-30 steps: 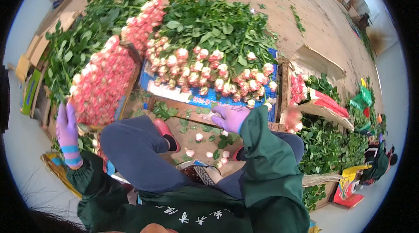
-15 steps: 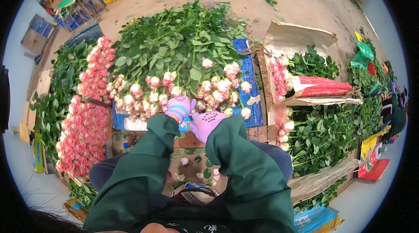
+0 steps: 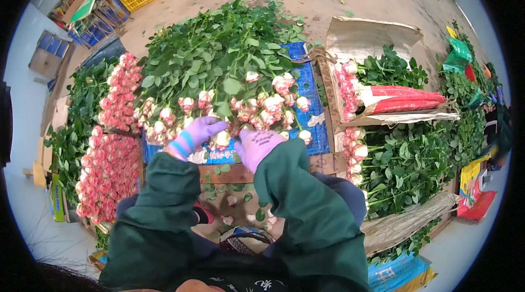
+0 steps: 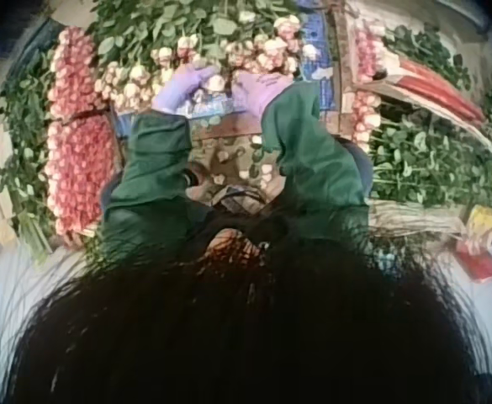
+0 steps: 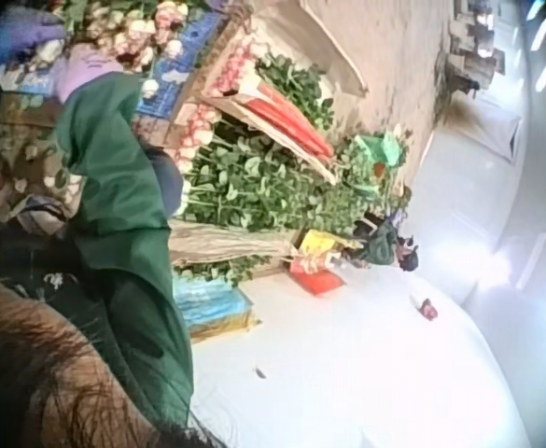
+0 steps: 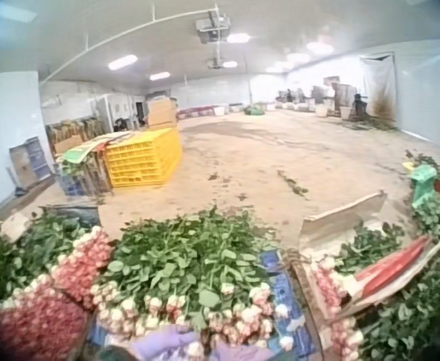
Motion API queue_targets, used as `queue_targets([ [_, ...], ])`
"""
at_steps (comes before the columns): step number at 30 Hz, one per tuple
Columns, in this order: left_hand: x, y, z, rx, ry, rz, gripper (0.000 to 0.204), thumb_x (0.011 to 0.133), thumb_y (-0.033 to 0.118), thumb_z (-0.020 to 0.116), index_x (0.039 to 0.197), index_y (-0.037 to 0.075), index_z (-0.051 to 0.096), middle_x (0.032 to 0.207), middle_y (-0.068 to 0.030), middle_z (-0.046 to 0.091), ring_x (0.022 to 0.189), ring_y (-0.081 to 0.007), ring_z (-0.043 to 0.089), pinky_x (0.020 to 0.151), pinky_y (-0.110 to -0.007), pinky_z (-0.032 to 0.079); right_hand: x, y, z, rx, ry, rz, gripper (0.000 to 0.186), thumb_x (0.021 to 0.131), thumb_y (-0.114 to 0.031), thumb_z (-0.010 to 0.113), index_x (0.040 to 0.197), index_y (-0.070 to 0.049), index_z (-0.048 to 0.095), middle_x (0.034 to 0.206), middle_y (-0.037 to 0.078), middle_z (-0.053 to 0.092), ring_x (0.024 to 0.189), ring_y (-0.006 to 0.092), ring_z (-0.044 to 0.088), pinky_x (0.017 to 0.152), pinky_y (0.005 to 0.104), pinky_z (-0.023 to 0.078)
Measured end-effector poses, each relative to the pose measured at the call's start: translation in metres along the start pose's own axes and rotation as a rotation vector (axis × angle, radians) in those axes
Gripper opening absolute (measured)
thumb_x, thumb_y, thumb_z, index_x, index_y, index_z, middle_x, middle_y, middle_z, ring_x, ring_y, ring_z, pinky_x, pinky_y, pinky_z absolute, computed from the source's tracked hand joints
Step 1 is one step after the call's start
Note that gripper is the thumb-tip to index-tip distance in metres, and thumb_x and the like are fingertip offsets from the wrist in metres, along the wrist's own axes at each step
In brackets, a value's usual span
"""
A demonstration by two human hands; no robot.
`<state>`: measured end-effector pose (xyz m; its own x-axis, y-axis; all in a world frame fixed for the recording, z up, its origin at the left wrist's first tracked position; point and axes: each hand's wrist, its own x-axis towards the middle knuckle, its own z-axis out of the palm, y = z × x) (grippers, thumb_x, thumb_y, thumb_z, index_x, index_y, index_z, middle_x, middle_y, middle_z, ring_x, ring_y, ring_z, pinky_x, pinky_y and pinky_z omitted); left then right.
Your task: The person is sitting on the floor in a flower processing area, trimming the leaves and thorns from individual pink roses. They pick up each rose, strip the lower stem, and place the cleaned flower into a blue crate.
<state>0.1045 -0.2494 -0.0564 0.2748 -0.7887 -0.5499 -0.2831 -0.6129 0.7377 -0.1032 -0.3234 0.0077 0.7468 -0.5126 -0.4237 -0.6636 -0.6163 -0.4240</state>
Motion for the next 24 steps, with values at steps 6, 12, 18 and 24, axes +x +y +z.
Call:
queue_targets([
  [6, -0.141, 0.055, -0.005, -0.391, -0.194, 0.015, 0.034, 0.094, 0.034, 0.057, 0.104, 0.003, 0.07, 0.072, 0.0064, 0.059, 0.057, -0.0024, 0.046, 0.055, -0.018, 0.034, 0.015, -0.013, 0.025, 1.051, 0.009, -0.213, 0.062, 0.094, -0.061, 0.048, 0.096, -0.002, 0.066, 0.079, 0.01, 0.066, 0.073, 0.0172, 0.064, 0.071, 0.034, 0.05],
  [12, -0.166, 0.028, -0.001, -0.622, -0.267, 0.104, 0.043, 0.097, 0.038, 0.055, 0.108, -0.002, 0.064, 0.088, -0.0083, 0.07, 0.074, -0.0138, 0.068, 0.069, -0.027, 0.056, -0.019, -0.058, 0.011, 1.46, 0.033, -0.173, 0.042, 0.092, -0.042, 0.065, 0.098, -0.001, 0.063, 0.079, 0.003, 0.064, 0.067, 0.0076, 0.059, 0.058, 0.0224, 0.048],
  [18, -0.152, 0.015, -0.009, -0.711, 0.016, 0.112, 0.045, 0.1, 0.038, 0.05, 0.114, -0.003, 0.064, 0.084, -0.0061, 0.069, 0.07, -0.0113, 0.062, 0.072, -0.025, 0.051, -0.008, -0.054, 0.009, 1.627, 0.063, -0.231, 0.036, 0.093, -0.042, 0.063, 0.104, -0.007, 0.064, 0.085, -0.003, 0.066, 0.065, 0.0024, 0.057, 0.056, 0.0171, 0.042],
  [24, -0.146, 0.006, 0.009, 0.122, 0.522, 0.706, 0.06, 0.083, 0.013, 0.066, 0.136, -0.002, 0.043, 0.079, -0.0127, 0.065, 0.068, -0.026, 0.064, 0.064, -0.034, 0.05, 0.006, -0.06, 0.005, 2.049, 0.042, -0.422, 0.046, 0.096, -0.029, 0.06, 0.133, -0.005, 0.05, 0.101, 0.003, 0.062, 0.083, 0.0112, 0.06, 0.074, 0.0271, 0.053],
])
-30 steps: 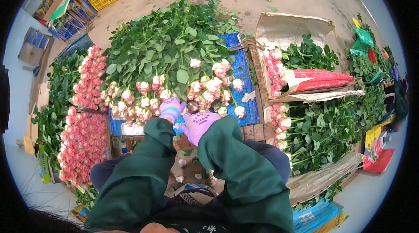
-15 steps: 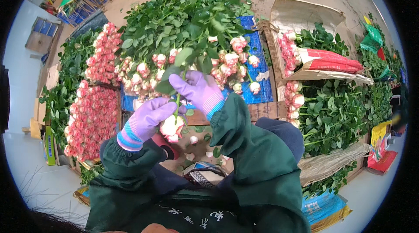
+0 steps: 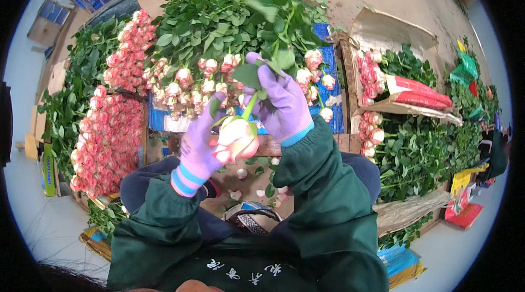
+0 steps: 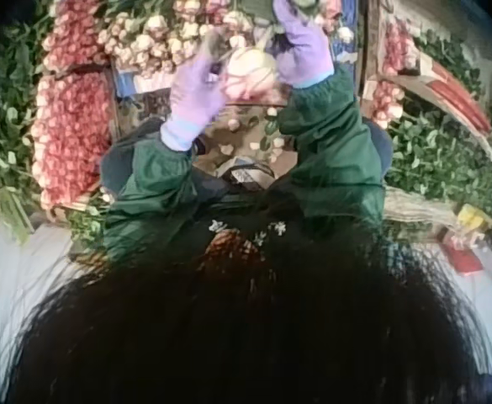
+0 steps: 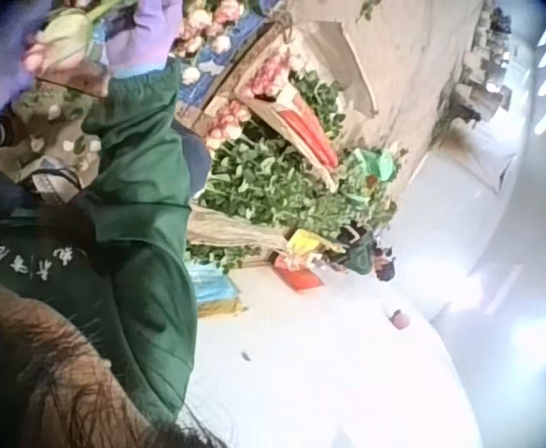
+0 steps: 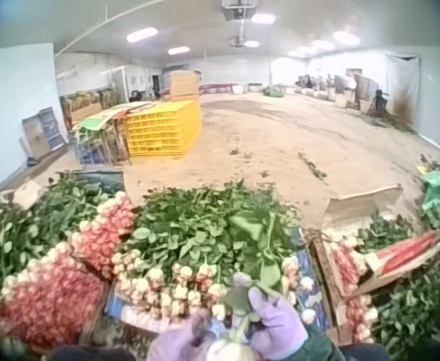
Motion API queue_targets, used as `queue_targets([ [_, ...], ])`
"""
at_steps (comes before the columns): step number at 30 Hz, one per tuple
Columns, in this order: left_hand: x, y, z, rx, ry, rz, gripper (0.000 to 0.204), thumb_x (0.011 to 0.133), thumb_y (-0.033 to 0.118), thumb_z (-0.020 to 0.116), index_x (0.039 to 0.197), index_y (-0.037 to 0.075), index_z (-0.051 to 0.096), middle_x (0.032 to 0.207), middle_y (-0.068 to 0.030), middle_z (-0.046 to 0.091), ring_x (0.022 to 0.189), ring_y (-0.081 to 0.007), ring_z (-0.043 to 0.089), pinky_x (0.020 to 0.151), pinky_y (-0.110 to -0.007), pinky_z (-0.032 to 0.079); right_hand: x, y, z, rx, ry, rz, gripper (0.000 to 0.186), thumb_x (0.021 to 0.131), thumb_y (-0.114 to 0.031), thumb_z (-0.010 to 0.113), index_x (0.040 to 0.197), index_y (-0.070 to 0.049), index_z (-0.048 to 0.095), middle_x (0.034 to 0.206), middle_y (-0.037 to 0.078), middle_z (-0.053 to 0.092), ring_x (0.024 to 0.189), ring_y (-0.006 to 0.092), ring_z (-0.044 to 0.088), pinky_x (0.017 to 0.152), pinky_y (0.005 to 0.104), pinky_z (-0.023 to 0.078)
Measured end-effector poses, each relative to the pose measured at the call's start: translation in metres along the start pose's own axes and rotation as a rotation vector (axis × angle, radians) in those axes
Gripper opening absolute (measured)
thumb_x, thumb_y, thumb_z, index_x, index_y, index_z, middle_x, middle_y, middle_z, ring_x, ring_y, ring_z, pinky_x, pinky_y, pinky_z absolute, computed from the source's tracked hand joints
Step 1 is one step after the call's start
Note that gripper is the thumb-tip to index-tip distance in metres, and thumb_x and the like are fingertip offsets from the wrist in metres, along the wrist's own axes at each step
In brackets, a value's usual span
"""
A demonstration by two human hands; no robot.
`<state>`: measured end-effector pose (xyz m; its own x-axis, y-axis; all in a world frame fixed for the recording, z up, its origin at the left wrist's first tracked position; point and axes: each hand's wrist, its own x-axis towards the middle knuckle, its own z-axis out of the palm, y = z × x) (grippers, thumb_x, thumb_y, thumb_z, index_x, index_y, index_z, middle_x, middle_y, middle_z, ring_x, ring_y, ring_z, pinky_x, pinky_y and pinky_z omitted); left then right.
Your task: The person is sitting on the floor in a flower processing area, trimming the leaves and thorns from individual pink roses. They pick up each rose, strip the lower stem, and place the cleaned flower into a blue crate.
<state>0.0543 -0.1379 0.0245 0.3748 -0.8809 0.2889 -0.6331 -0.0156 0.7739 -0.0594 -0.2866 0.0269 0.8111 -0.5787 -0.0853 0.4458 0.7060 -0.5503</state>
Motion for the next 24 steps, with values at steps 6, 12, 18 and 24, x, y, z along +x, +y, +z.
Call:
queue_targets([
  [6, -0.011, 0.007, 0.007, 0.116, -0.012, 0.2, 0.045, 0.076, 0.024, 0.071, 0.117, 0.011, 0.06, 0.088, -0.0108, 0.068, 0.08, -0.0338, 0.065, 0.073, -0.041, 0.052, -0.004, 0.022, -0.007, 0.087, -0.12, 0.147, 0.058, 0.096, -0.034, 0.058, 0.146, -0.011, 0.037, 0.093, 0.003, 0.056, 0.083, 0.0143, 0.057, 0.077, 0.0294, 0.051],
  [12, -0.007, 0.011, 0.001, 0.024, 0.016, 0.389, 0.06, 0.075, 0.025, 0.072, 0.126, 0.003, 0.052, 0.077, -0.0081, 0.064, 0.065, -0.0286, 0.062, 0.061, -0.04, 0.048, -0.012, 0.018, -0.004, 0.008, -0.25, 0.108, 0.06, 0.098, -0.033, 0.055, 0.148, -0.011, 0.032, 0.091, 0.001, 0.059, 0.082, 0.0104, 0.056, 0.069, 0.0255, 0.048],
  [18, -0.005, 0.004, 0.001, 0.108, -0.173, 0.492, 0.067, 0.067, 0.016, 0.065, 0.131, 0.003, 0.052, 0.072, -0.0066, 0.062, 0.066, -0.0277, 0.061, 0.062, -0.041, 0.047, -0.008, 0.0, -0.015, -0.587, -0.044, 0.157, 0.054, 0.097, -0.031, 0.058, 0.142, -0.005, 0.042, 0.085, -0.004, 0.061, 0.058, 0.0056, 0.05, 0.053, 0.0205, 0.041],
  [24, -0.048, -0.015, 0.055, 0.479, -0.768, 0.327, 0.06, 0.079, 0.02, 0.06, 0.134, 0.003, 0.046, 0.073, -0.0099, 0.063, 0.069, -0.029, 0.063, 0.061, -0.041, 0.048, -0.027, 0.042, -0.071, -1.42, 0.028, 0.243, 0.033, 0.088, -0.035, 0.067, 0.113, -0.014, 0.062, 0.067, 0.003, 0.06, 0.05, 0.0146, 0.055, 0.047, 0.0298, 0.044],
])
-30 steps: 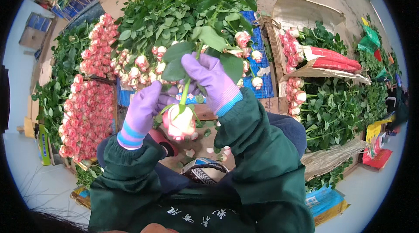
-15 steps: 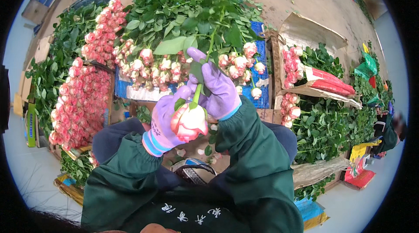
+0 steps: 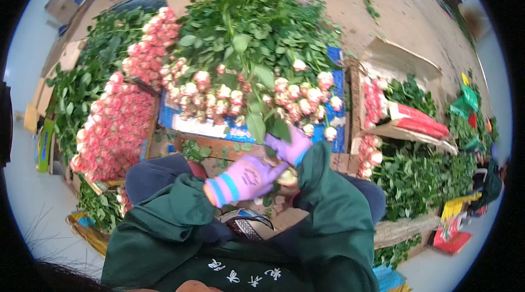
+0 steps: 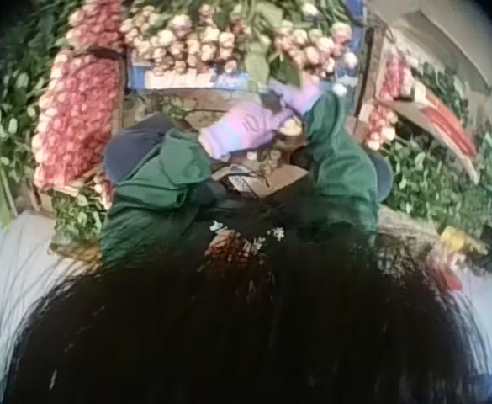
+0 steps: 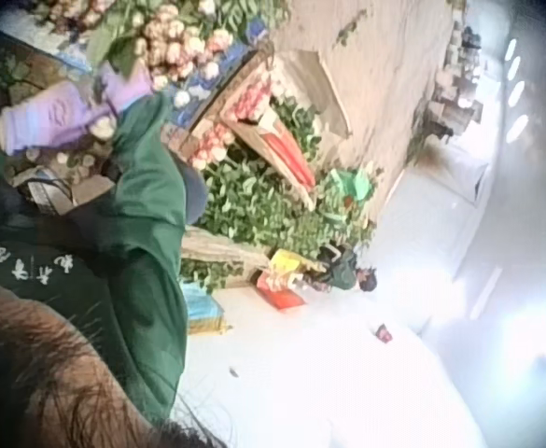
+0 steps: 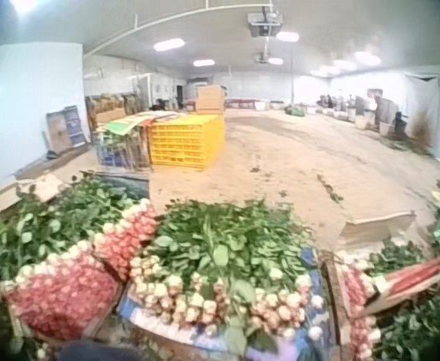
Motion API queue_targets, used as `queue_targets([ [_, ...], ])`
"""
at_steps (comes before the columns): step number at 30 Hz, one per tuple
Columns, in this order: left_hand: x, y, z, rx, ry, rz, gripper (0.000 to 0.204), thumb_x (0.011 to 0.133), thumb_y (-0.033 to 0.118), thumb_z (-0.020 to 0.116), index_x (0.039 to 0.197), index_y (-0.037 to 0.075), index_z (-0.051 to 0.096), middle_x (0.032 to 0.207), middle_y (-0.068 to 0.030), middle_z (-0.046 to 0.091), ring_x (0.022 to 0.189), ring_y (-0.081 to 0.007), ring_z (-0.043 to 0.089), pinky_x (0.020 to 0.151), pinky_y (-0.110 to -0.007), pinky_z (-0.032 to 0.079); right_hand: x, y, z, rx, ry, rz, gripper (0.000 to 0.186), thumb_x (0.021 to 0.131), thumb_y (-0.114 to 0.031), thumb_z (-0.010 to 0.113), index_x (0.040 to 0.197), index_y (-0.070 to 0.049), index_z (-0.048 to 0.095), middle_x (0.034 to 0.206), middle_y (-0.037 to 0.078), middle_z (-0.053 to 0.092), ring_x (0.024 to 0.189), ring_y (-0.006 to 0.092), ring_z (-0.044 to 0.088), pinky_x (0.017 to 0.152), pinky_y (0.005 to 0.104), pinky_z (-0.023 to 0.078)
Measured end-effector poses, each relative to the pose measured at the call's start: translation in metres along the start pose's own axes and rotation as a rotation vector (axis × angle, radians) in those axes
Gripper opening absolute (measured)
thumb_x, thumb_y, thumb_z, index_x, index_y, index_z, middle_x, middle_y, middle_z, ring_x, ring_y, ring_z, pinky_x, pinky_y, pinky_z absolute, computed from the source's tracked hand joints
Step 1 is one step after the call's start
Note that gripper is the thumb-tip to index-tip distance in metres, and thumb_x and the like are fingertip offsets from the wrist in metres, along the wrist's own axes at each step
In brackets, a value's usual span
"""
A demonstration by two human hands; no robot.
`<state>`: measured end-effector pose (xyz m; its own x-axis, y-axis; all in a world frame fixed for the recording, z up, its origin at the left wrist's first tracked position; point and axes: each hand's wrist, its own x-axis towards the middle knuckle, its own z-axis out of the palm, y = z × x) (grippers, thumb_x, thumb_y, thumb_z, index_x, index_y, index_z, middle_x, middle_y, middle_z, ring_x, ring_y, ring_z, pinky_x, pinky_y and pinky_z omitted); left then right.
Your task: The person is sitting on the floor in a flower processing area, trimming the leaves and thorns from individual pink roses. They pick up each rose, strip the lower stem, and place the cleaned flower into a blue crate.
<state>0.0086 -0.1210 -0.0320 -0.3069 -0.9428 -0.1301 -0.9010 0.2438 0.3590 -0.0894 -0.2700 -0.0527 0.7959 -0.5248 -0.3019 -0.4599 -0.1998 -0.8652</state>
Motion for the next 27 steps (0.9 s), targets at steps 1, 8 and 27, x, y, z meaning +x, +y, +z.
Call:
queue_targets([
  [1, -0.006, 0.002, 0.004, -0.028, 0.068, 0.0, 0.058, 0.08, 0.02, 0.061, 0.134, 0.002, 0.047, 0.071, -0.01, 0.062, 0.066, -0.0289, 0.062, 0.059, -0.042, 0.048, -0.002, 0.021, 0.008, -0.263, 0.076, -0.167, 0.031, 0.088, -0.032, 0.068, 0.11, -0.011, 0.062, 0.066, 0.006, 0.061, 0.051, 0.0177, 0.057, 0.048, 0.0328, 0.046],
  [8, -0.021, 0.004, 0.009, -0.037, -0.003, 0.013, 0.057, 0.085, 0.027, 0.06, 0.135, 0.001, 0.047, 0.07, -0.0096, 0.061, 0.063, -0.028, 0.061, 0.057, -0.04, 0.046, -0.018, 0.066, 0.002, -0.862, -0.027, -0.071, 0.041, 0.076, -0.023, 0.067, 0.113, -0.009, 0.058, 0.095, 0.014, 0.065, 0.093, 0.0324, 0.064, 0.078, 0.0413, 0.052],
  [27, -0.058, 0.002, 0.032, -0.108, -0.038, -0.017, 0.06, 0.087, 0.03, 0.057, 0.14, 0.006, 0.041, 0.081, -0.0074, 0.066, 0.071, -0.0259, 0.066, 0.061, -0.039, 0.05, -0.022, 0.069, 0.012, -0.788, 0.2, -0.502, 0.046, 0.074, -0.018, 0.068, 0.119, -0.02, 0.06, 0.095, 0.011, 0.067, 0.076, 0.0334, 0.064, 0.064, 0.0438, 0.049],
])
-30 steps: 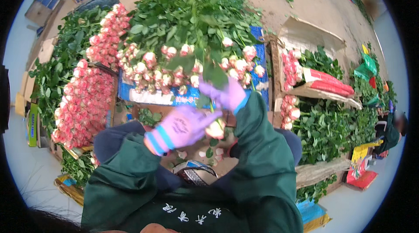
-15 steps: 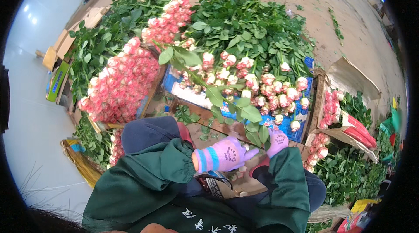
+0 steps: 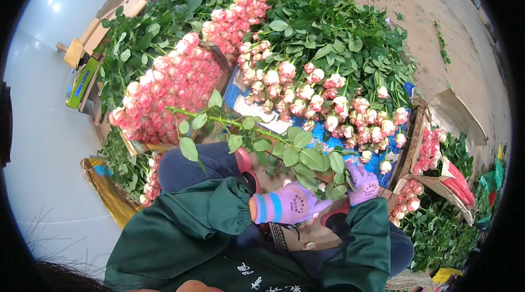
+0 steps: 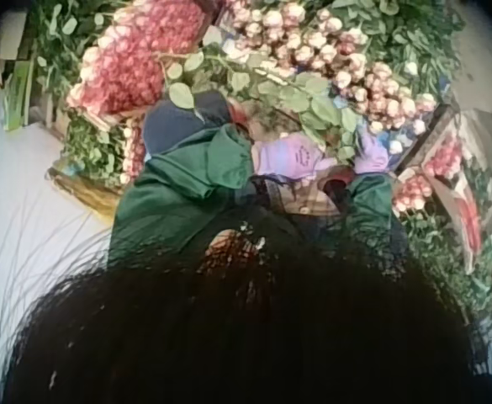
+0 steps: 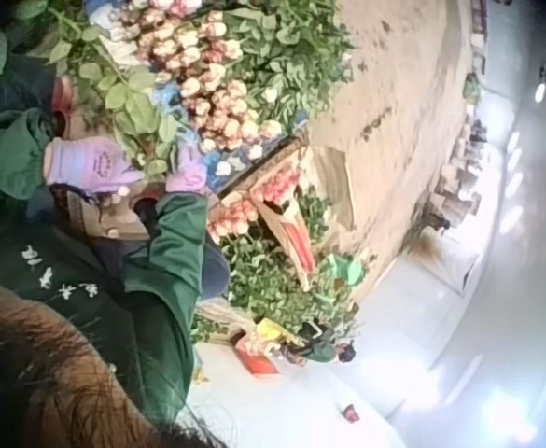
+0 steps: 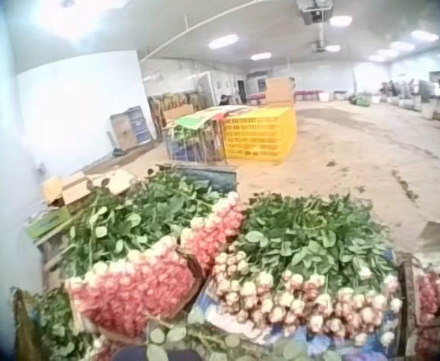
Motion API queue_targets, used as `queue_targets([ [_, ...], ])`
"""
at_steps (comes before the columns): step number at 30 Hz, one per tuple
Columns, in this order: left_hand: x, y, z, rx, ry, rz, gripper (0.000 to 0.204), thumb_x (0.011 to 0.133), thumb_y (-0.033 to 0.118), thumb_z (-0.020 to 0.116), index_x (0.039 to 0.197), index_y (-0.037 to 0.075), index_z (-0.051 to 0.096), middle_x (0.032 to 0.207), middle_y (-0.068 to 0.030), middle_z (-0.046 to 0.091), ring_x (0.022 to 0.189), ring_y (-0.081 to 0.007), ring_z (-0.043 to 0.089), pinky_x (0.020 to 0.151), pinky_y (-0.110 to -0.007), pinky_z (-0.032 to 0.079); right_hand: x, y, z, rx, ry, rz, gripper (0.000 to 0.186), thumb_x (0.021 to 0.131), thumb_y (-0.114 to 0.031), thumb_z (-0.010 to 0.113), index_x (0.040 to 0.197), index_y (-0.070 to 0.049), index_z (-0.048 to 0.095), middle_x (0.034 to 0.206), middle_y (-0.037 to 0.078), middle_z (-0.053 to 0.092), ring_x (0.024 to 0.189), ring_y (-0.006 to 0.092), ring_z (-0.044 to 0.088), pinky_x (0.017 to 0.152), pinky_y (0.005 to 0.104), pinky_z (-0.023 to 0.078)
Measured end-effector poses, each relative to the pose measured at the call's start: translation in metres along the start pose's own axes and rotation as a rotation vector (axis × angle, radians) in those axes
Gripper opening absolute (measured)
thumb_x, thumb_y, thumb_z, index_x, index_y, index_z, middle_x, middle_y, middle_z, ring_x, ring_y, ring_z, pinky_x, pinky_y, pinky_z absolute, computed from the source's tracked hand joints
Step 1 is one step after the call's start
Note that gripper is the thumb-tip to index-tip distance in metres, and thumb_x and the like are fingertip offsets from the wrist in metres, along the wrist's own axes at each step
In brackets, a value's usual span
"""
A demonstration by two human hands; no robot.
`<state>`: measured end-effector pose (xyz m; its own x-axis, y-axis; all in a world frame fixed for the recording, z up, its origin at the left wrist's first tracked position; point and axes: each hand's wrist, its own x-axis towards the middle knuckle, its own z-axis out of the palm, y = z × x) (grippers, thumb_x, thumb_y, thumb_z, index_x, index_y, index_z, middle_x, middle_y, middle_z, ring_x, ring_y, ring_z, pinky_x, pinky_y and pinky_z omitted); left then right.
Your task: The person is sitting on the floor in a flower processing area, trimming the leaves and thorns from individual pink roses. They pick up each rose, strip the lower stem, and place the cleaned flower into a blue crate.
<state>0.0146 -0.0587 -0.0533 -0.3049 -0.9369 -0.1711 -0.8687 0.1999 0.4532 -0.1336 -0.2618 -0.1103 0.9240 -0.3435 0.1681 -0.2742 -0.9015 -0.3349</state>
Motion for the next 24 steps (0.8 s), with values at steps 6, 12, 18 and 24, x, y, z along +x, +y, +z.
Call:
queue_targets([
  [6, -0.008, 0.003, -0.006, 0.029, -0.026, -0.036, 0.058, 0.086, 0.03, 0.059, 0.138, 0.007, 0.043, 0.08, -0.0084, 0.066, 0.07, -0.0269, 0.065, 0.06, -0.041, 0.048, 0.005, -0.013, 0.009, -0.071, -0.175, 0.009, 0.049, 0.073, -0.004, 0.064, 0.12, -0.014, 0.059, 0.096, 0.015, 0.068, 0.081, 0.035, 0.065, 0.069, 0.0445, 0.052],
  [12, -0.01, -0.001, -0.01, -0.008, -0.089, -0.043, 0.053, 0.088, 0.019, 0.051, 0.14, 0.007, 0.044, 0.077, -0.0068, 0.063, 0.071, -0.0251, 0.064, 0.061, -0.039, 0.047, 0.012, -0.028, 0.059, -0.221, -0.701, 0.133, 0.045, 0.085, -0.018, 0.053, 0.131, -0.013, 0.051, 0.107, 0.014, 0.065, 0.094, 0.032, 0.065, 0.08, 0.0442, 0.051],
  [18, -0.017, -0.002, -0.004, 0.053, -0.066, -0.035, 0.053, 0.089, 0.02, 0.051, 0.14, 0.007, 0.045, 0.077, -0.0039, 0.063, 0.067, -0.0215, 0.062, 0.059, -0.035, 0.043, 0.007, -0.029, 0.124, -0.172, -0.739, 0.108, 0.031, 0.082, -0.018, 0.054, 0.112, -0.011, 0.062, 0.096, 0.015, 0.067, 0.089, 0.0307, 0.066, 0.074, 0.0417, 0.052],
  [24, -0.008, -0.008, -0.003, 0.06, -0.068, 0.014, 0.051, 0.09, 0.026, 0.053, 0.136, 0.004, 0.047, 0.073, -0.0047, 0.062, 0.062, -0.0237, 0.061, 0.057, -0.037, 0.047, 0.005, -0.026, 0.158, -0.05, -0.805, 0.136, 0.022, 0.081, -0.019, 0.054, 0.097, -0.01, 0.067, 0.089, 0.014, 0.067, 0.086, 0.03, 0.067, 0.069, 0.0406, 0.052],
])
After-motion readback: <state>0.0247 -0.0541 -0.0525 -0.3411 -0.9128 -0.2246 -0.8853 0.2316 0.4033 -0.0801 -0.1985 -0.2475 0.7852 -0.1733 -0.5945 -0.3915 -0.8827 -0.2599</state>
